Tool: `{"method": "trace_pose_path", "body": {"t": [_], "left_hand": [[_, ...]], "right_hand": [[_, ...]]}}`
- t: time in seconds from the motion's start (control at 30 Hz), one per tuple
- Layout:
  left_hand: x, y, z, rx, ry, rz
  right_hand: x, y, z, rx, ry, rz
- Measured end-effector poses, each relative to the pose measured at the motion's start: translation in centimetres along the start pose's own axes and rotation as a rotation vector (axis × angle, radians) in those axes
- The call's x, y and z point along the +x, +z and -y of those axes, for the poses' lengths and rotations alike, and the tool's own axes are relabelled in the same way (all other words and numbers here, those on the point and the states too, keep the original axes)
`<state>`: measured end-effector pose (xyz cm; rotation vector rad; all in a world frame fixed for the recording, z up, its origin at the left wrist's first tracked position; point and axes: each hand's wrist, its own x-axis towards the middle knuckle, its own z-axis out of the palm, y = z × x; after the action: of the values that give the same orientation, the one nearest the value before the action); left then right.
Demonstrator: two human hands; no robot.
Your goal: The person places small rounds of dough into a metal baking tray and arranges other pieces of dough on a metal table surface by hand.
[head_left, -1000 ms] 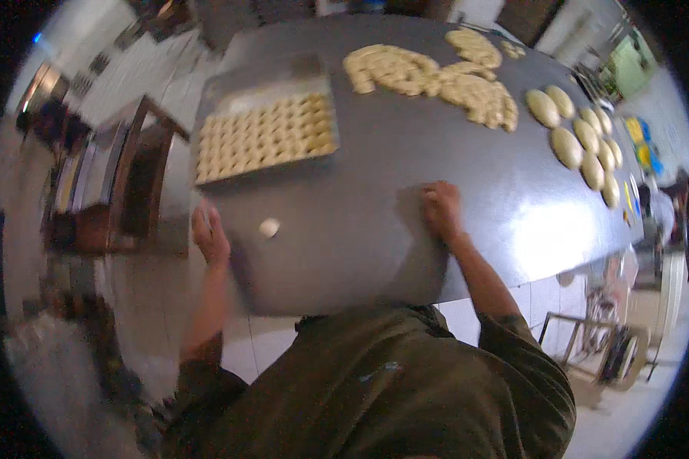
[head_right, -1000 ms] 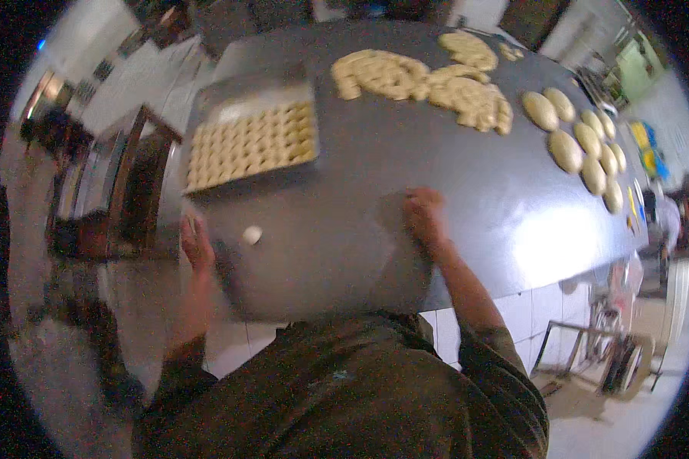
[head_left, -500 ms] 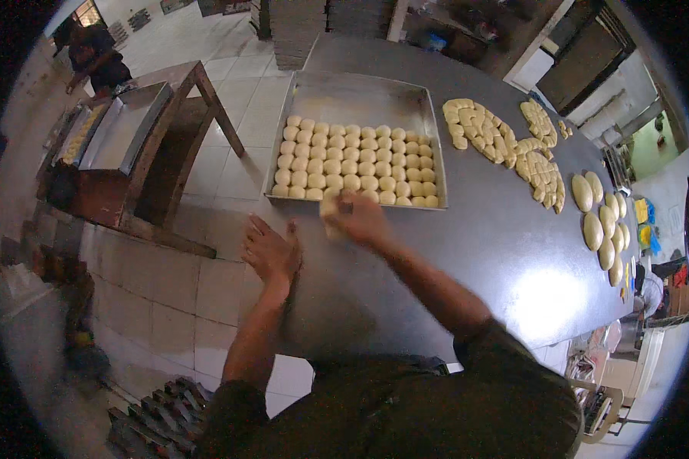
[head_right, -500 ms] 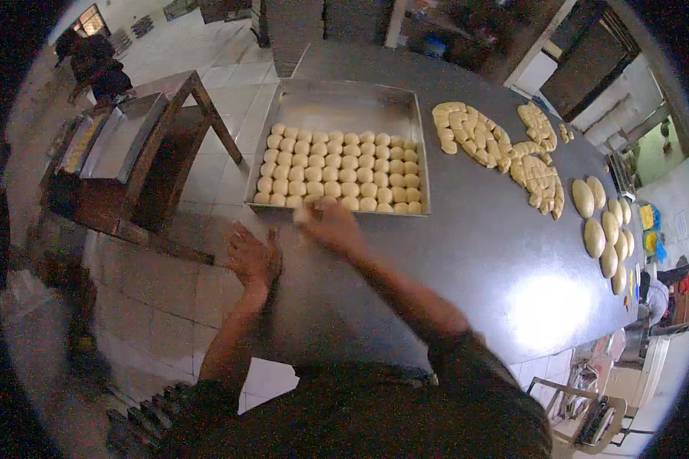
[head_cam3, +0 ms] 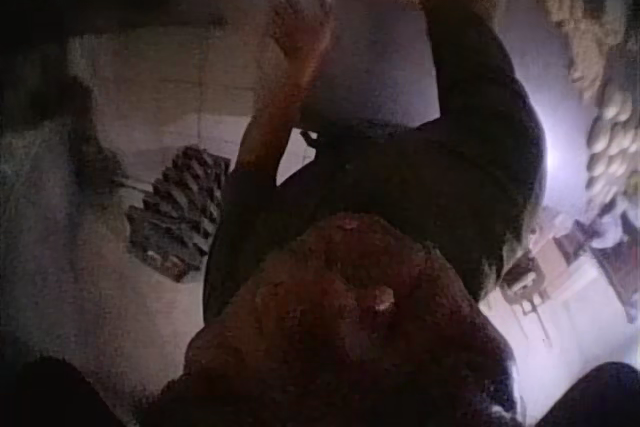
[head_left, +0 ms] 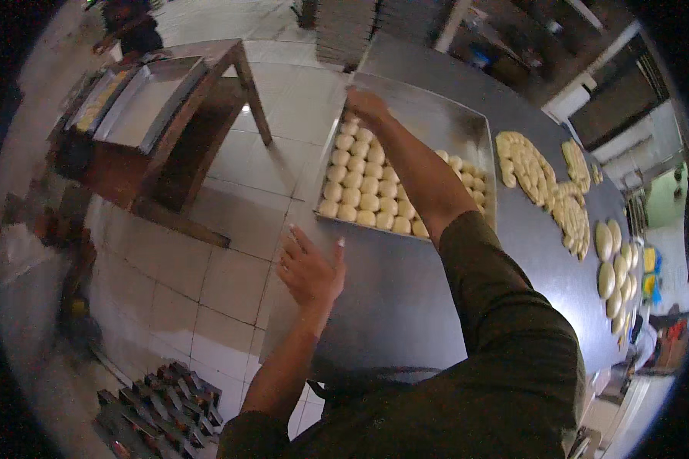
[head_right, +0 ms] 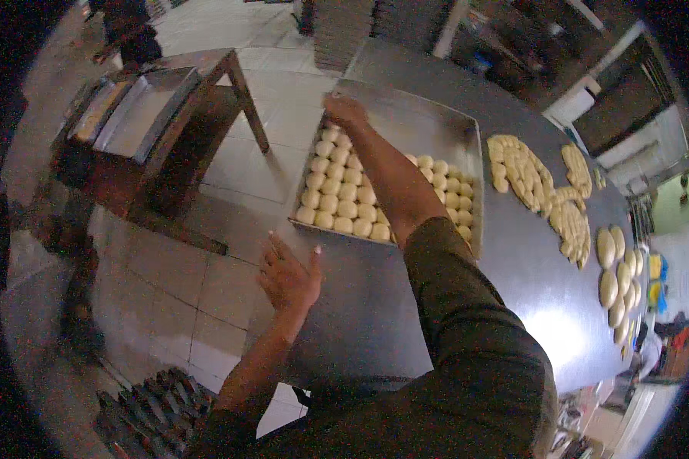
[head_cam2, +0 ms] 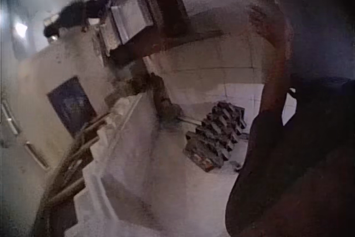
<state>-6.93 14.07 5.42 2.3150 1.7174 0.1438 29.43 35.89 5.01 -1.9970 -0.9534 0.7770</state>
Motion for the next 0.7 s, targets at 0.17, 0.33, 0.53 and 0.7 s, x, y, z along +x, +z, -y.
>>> {"method": "trace_pose_path", "body": {"t": [0.17,0.33,0.53,0.7], "left_hand": [[0.2,2.1,-0.5,0.073,-0.064,0.068],[0.4,3.8,1.7,0.176,-0.017,-0.068],[1.1,3.6,1.8,0.213,0.07,-0.164],[1.2,4.5,1.5,0.228,0.138,-0.232]], "right_hand": [[-10.6,0.9,7.0,-0.151,-0.441,-0.208],[-22.1,-3.1,13.4,-0.287,-0.62,-0.195],[-30.3,-13.2,15.8,-0.439,-0.611,-0.267],[-36.1,-25.8,11.2,-0.499,-0.438,-0.471]]}}
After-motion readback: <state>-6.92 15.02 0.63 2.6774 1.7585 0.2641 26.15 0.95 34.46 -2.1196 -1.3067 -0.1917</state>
